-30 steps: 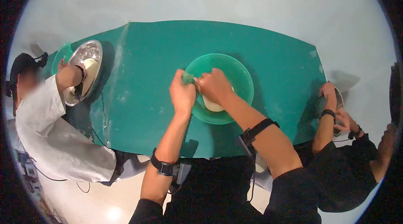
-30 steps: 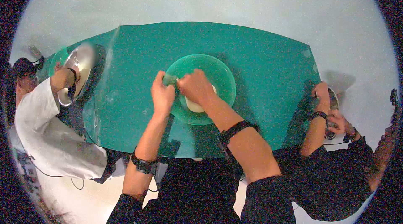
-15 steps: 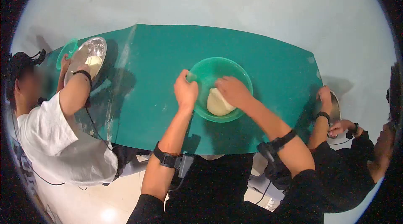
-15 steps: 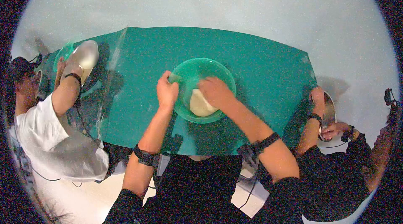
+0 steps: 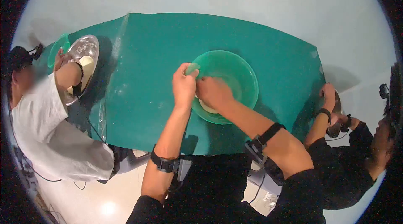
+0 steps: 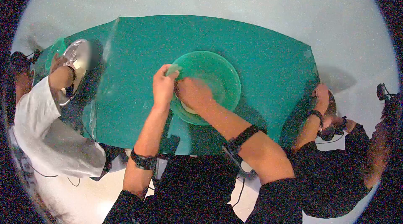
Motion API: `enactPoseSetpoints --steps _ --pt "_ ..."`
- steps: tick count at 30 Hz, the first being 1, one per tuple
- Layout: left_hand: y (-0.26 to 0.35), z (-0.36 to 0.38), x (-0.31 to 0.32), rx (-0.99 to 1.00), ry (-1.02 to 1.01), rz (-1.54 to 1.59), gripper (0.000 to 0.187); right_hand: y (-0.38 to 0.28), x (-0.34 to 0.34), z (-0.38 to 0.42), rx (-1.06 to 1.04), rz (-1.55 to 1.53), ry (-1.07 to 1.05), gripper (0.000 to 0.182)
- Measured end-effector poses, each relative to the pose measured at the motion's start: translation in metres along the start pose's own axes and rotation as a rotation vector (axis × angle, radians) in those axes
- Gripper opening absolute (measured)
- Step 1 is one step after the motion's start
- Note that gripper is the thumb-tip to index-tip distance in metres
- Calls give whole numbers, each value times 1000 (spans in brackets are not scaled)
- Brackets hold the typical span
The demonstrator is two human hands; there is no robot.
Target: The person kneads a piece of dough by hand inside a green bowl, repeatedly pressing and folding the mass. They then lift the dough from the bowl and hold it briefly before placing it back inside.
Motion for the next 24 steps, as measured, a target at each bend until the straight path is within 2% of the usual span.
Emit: enactPoseSetpoints --steps 3,6,9,12,15,17,19,21,24 --pt "-2 8 0 -16 -9 16 21 5 -9 -7 12 75 -3 26" --pt "-14 5 -16 -34 -23 103 27 2 -23 -27 -22 156 118 29" --pt "-17 0 -21 8 113 -58 32 5 -45 -18 159 122 205 38" --pt "-5 0 -13 10 108 -135 36 35 -38 -3 366 -163 242 53" --pt "-3 -15 -4 90 50 -160 36 49 -35 11 393 -476 325 54" --pt "-2 -18 -3 77 44 -199 36 78 -10 14 306 -628 415 57" --pt "0 -20 -2 71 36 -227 35 89 -15 18 309 -797 383 56" --pt "0 -22 -3 78 30 -244 34 88 -27 31 398 -982 229 50" --pt "5 -20 -4 24 41 -235 33 62 -58 39 435 -506 -98 40"
Point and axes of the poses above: each hand's wrist, its own z-axis away from the middle knuckle, its own x-axis out of the palm, y = z × x, the point moved 8 cm from there along -z, towards the middle knuckle, and after that the axes turned 15 degrees about -x, right-handed, at the moved point
